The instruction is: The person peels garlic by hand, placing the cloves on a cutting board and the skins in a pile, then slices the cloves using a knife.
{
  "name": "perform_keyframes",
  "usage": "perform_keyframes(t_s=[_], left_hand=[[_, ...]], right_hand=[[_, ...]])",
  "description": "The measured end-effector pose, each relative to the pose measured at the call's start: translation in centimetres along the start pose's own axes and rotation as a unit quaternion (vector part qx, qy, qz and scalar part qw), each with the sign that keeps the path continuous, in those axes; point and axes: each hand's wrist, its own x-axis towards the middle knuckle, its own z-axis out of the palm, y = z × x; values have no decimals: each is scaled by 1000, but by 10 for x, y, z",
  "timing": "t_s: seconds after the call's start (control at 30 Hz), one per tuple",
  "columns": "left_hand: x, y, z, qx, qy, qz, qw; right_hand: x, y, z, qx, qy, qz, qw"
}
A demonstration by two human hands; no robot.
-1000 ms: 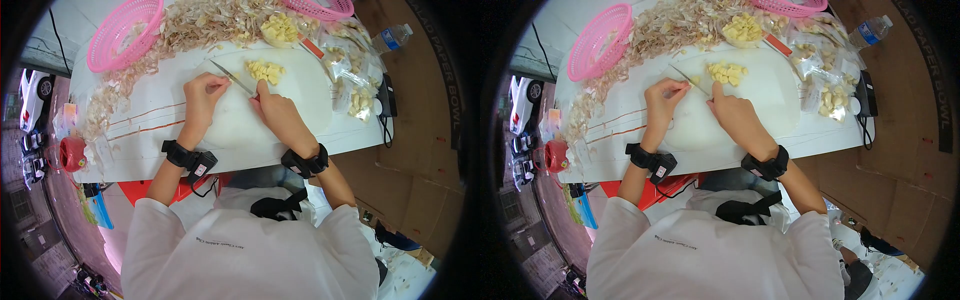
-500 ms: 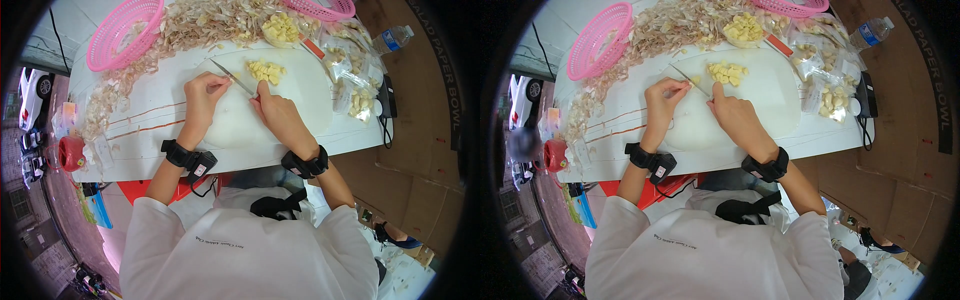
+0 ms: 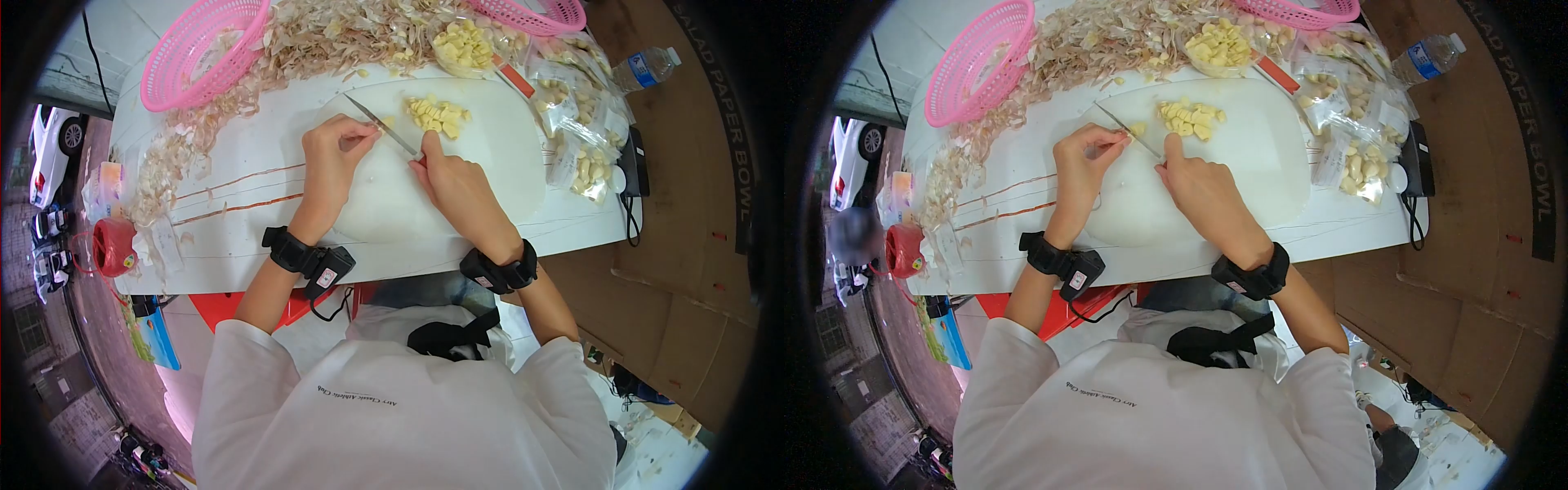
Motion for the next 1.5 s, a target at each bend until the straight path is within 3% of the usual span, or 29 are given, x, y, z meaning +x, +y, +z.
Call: perform_keyframes(t_s=[0.63, 1.5], left_hand=[[0, 7, 0, 29, -1, -4, 1000], [0, 7, -2, 27, 6, -16, 1000]], right_hand=[[8, -13, 4, -66, -21, 25, 997], [-4, -3, 2, -16, 4, 16, 1000]])
